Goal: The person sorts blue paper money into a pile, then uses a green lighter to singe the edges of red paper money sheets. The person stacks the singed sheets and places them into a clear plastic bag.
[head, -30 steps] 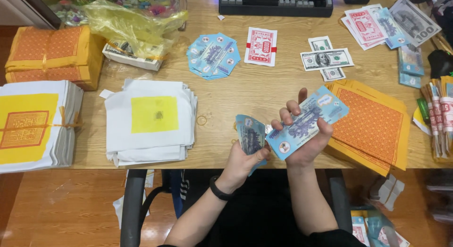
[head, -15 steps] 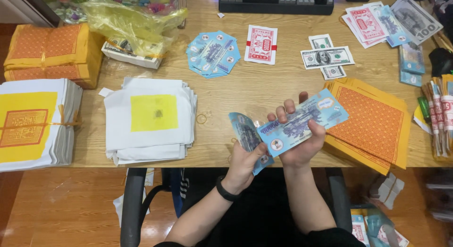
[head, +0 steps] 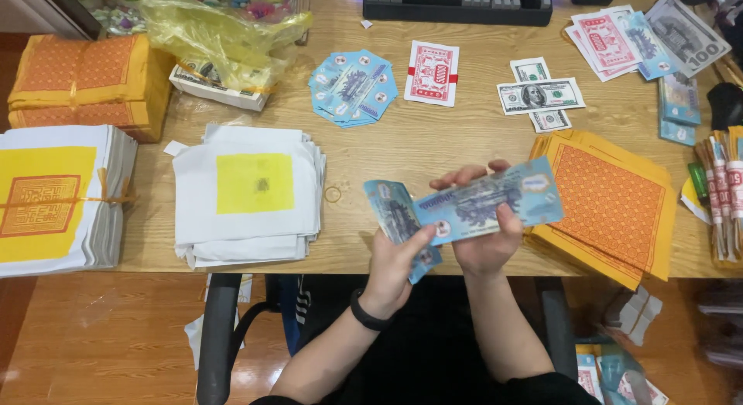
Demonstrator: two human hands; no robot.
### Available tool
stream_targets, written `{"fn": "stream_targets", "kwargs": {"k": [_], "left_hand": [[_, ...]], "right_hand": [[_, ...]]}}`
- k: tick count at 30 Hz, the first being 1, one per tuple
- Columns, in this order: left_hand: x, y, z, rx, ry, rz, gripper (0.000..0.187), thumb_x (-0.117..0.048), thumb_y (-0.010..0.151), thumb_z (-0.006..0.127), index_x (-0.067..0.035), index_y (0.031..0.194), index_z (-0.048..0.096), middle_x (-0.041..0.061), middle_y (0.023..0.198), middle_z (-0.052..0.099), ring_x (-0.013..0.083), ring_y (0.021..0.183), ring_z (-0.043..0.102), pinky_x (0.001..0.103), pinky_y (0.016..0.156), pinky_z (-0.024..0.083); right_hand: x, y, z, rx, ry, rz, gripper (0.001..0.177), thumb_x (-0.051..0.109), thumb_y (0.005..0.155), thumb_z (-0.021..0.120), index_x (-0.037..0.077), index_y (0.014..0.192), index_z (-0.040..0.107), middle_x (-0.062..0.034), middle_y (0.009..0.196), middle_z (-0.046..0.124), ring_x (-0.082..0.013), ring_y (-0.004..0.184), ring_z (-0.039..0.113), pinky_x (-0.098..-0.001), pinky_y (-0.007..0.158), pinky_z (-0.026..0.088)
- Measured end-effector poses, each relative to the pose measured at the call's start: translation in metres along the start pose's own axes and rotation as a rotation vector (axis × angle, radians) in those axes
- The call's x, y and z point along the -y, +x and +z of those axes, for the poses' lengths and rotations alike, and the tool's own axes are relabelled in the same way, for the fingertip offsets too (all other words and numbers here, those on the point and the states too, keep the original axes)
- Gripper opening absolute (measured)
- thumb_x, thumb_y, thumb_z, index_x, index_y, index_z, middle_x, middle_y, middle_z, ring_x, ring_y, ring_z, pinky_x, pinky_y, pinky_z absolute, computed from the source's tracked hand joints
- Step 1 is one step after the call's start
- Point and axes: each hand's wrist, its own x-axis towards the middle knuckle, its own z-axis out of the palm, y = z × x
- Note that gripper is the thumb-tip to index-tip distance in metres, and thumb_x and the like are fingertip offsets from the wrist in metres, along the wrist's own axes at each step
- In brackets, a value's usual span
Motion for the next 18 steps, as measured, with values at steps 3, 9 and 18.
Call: {"fn": "stream_targets", "kwargs": {"k": [3,9,18], "left_hand": [[-0.002,0.021,-0.026,-0.095,0.134,0.197,0.047,0.0,0.075,0.081,0.005,0.116,0.059,0.01,0.097,0.069,0.0117,0.082,0.063,0.03,0.069,0.058],[-0.065,0.019,-0.046,-0.187,0.398,0.381,0.043,-0.009,0.079,0.08,0.007,0.113,0.058,0.018,0.1,0.069,0.0178,0.09,0.063,0.041,0.074,0.059],[-0.075,0.015,-0.036,-0.163,-0.025,0.141,0.023,-0.013,0.092,0.062,0.01,0.091,0.063,0.023,0.077,0.069,0.029,0.074,0.073,0.042,0.07,0.061]], "right_hand": [[0.012,0.012,0.015,-0.014,-0.295,0.008,0.051,0.028,0.09,0.053,0.011,0.135,0.036,-0.0163,0.116,0.056,-0.0301,0.112,0.06,-0.0443,0.1,0.05],[0.021,0.051,-0.004,0.122,-0.808,0.164,0.013,-0.003,0.088,0.07,0.0,0.1,0.066,-0.0114,0.073,0.061,-0.0189,0.055,0.063,-0.028,0.051,0.054],[-0.1,0.197,-0.063,-0.147,-0.627,0.387,0.022,0.011,0.091,0.064,-0.002,0.107,0.057,-0.0062,0.076,0.06,-0.0178,0.058,0.073,-0.0221,0.049,0.063]]}}
